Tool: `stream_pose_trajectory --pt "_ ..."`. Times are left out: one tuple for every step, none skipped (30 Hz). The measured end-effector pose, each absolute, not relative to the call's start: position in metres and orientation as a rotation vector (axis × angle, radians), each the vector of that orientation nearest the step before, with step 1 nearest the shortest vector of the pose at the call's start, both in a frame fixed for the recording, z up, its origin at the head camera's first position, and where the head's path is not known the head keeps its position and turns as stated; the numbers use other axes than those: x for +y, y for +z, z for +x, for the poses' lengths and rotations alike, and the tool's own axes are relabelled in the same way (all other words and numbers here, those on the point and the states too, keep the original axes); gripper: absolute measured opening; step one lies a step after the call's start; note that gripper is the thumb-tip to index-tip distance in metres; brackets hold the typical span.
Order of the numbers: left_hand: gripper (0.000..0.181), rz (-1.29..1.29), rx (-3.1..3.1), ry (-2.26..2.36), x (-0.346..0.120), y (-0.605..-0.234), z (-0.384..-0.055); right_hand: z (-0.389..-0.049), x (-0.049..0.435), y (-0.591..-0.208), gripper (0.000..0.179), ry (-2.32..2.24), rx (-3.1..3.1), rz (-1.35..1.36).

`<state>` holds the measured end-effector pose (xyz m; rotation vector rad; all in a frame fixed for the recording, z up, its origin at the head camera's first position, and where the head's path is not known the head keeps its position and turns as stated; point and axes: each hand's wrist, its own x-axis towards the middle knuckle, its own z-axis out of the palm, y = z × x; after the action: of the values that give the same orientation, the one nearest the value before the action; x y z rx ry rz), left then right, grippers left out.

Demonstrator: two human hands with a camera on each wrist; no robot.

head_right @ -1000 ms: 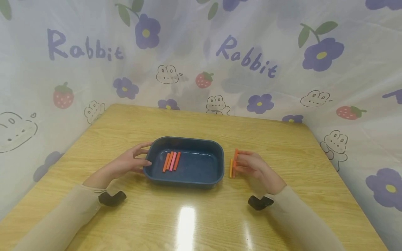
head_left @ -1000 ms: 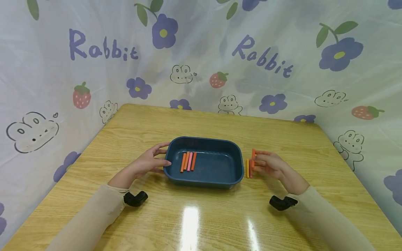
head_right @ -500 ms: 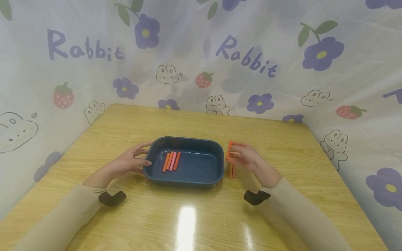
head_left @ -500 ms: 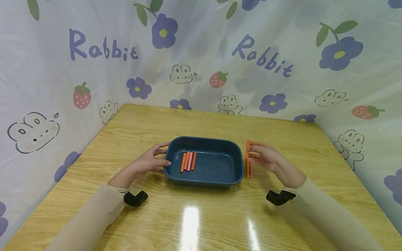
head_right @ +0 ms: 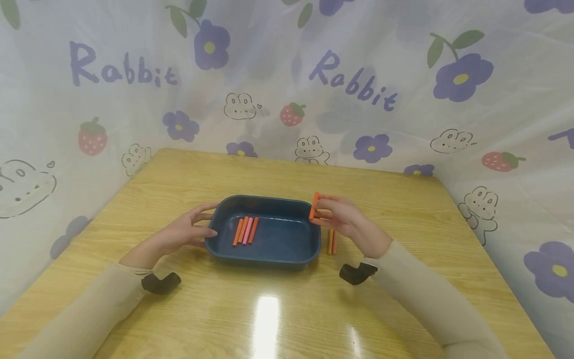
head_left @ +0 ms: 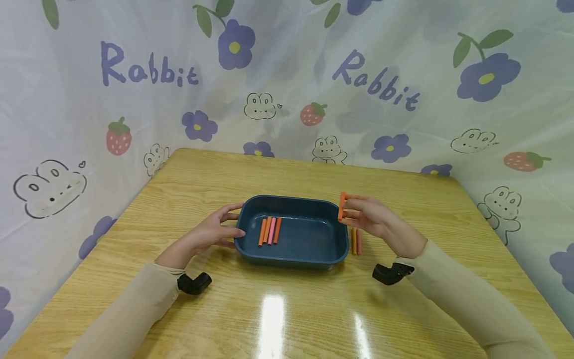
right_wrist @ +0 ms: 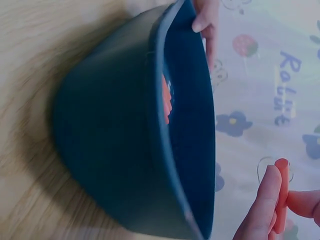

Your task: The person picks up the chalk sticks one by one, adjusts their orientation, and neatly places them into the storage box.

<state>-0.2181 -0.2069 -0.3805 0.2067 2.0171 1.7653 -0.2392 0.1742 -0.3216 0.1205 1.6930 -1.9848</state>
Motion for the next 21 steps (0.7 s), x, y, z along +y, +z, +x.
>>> stream_pose_trajectory --pt "0.080 0.207 2.017 1.766 -0.207 -0.381 -0.218 -0.240 0.172 -0.321 0.061 -1.983 1.688 0.113" --pt "0.080 0.206 2.017 1.767 -0.207 -0.381 -0.218 -0.241 0.169 -0.320 0.060 -1.983 1.682 0.118" --pt "0.080 0.206 2.016 1.767 -0.207 -0.381 -0.218 -0.242 0.166 -0.319 0.060 -1.983 1.676 0.114" --pt "0.080 0.205 2.016 1.768 -0.207 -0.381 -0.218 -0.243 0.164 -0.318 0.061 -1.979 1.672 0.110" --pt "0.080 0.205 2.016 1.768 -0.208 -0.381 -0.219 -0.244 0.161 -0.318 0.061 -1.979 1.662 0.108" --pt "0.080 0.205 2.017 1.768 -0.208 -0.381 -0.219 -0.245 0.158 -0.317 0.061 -1.978 1.654 0.114" --pt "0.080 0.206 2.017 1.768 -0.208 -0.382 -0.219 -0.247 0.155 -0.317 0.062 -1.979 1.646 0.120" --pt "0.080 0.206 2.017 1.769 -0.208 -0.382 -0.219 -0.248 0.152 -0.316 0.061 -1.981 1.640 0.128" --pt "0.080 0.206 2.017 1.769 -0.208 -0.381 -0.219 -0.249 0.149 -0.316 0.061 -1.977 1.638 0.127" --pt "0.080 0.206 2.017 1.769 -0.208 -0.381 -0.218 -0.250 0.146 -0.316 0.060 -1.973 1.636 0.132" --pt "0.080 0.207 2.017 1.768 -0.208 -0.381 -0.218 -0.251 0.143 -0.316 0.058 -1.970 1.633 0.143" --pt "0.080 0.207 2.017 1.768 -0.207 -0.381 -0.218 -0.252 0.140 -0.316 0.056 -1.965 1.632 0.148" --pt "0.080 0.207 2.015 1.769 -0.207 -0.381 -0.218 -0.253 0.137 -0.316 0.055 -1.960 1.631 0.154" --pt "0.080 0.208 2.014 1.769 -0.207 -0.381 -0.218 -0.253 0.134 -0.316 0.054 -1.954 1.631 0.158" --pt "0.080 0.208 2.012 1.769 -0.207 -0.381 -0.218 -0.254 0.131 -0.316 0.052 -1.946 1.630 0.160" --pt "0.080 0.208 2.010 1.771 -0.207 -0.381 -0.218 -0.255 0.128 -0.316 0.052 -1.943 1.628 0.165" --pt "0.080 0.209 2.009 1.772 -0.207 -0.381 -0.218 -0.255 0.125 -0.317 0.052 -1.937 1.628 0.171" --pt "0.080 0.211 2.008 1.772 -0.207 -0.381 -0.218 -0.256 0.123 -0.317 0.053 -1.932 1.627 0.173" --pt "0.080 0.213 2.008 1.772 -0.207 -0.381 -0.218 -0.256 0.120 -0.317 0.053 -1.928 1.628 0.181" --pt "0.079 0.214 2.008 1.773 -0.207 -0.381 -0.218 -0.257 0.118 -0.317 0.052 -1.921 1.630 0.185" --pt "0.079 0.214 2.009 1.773 -0.208 -0.381 -0.218 -0.257 0.116 -0.318 0.052 -1.915 1.630 0.193"
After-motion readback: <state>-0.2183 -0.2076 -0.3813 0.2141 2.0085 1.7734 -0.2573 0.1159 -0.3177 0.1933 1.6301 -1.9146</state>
